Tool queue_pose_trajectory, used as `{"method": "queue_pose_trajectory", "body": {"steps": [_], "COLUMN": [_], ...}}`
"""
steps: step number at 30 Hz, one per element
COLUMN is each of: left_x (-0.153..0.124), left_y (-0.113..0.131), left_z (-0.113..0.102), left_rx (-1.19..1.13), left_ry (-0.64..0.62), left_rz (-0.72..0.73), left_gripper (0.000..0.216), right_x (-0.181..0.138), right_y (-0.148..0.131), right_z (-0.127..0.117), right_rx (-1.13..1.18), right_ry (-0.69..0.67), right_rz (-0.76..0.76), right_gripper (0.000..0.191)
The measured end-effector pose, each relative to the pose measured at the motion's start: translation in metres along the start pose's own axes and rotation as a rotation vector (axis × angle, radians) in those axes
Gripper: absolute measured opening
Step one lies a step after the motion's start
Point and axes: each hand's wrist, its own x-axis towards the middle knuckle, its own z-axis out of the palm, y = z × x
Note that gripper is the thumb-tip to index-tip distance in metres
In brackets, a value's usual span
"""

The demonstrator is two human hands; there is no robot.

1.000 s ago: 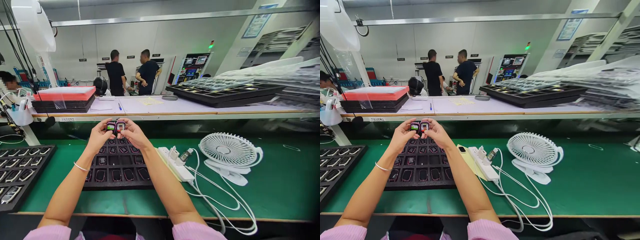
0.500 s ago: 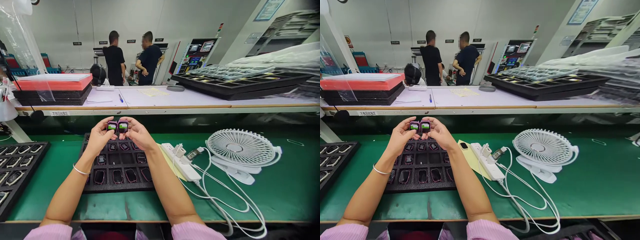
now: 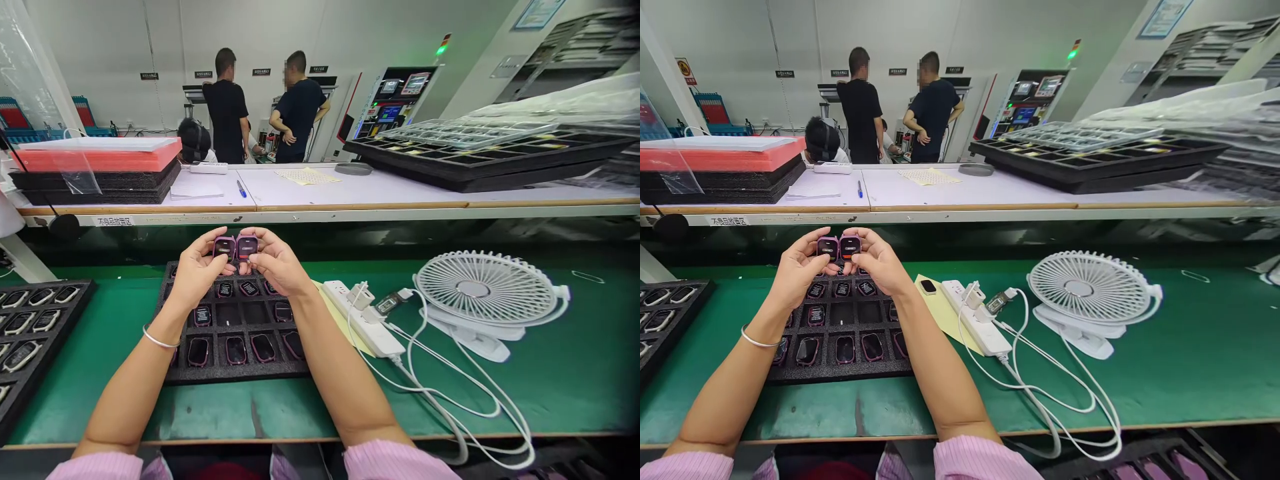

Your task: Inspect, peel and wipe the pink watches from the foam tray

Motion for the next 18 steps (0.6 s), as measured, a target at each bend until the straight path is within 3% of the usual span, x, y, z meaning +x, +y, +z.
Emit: {"method": "queue_pose_trajectory", "body": {"steps": [8,18], "left_x": [0.001,-0.001], "left_y": [0.000,0.009], "left_z": [0.002,0.000], "left_rx": [-0.005,0.009], "left_ry": [0.029,0.017], "left_rz": [-0.041,-0.038], "left_gripper": [0.057,0.056], "right_x": [0.001,-0.001], "right_y": [0.003,-0.009], "right_z": [0.002,0.008], "right_rx": [-0.042,-0.049], "right_ry": [0.067,0.044], "right_rz": [-0.023,-0.014], "right_gripper": [0.039,0.040]}}
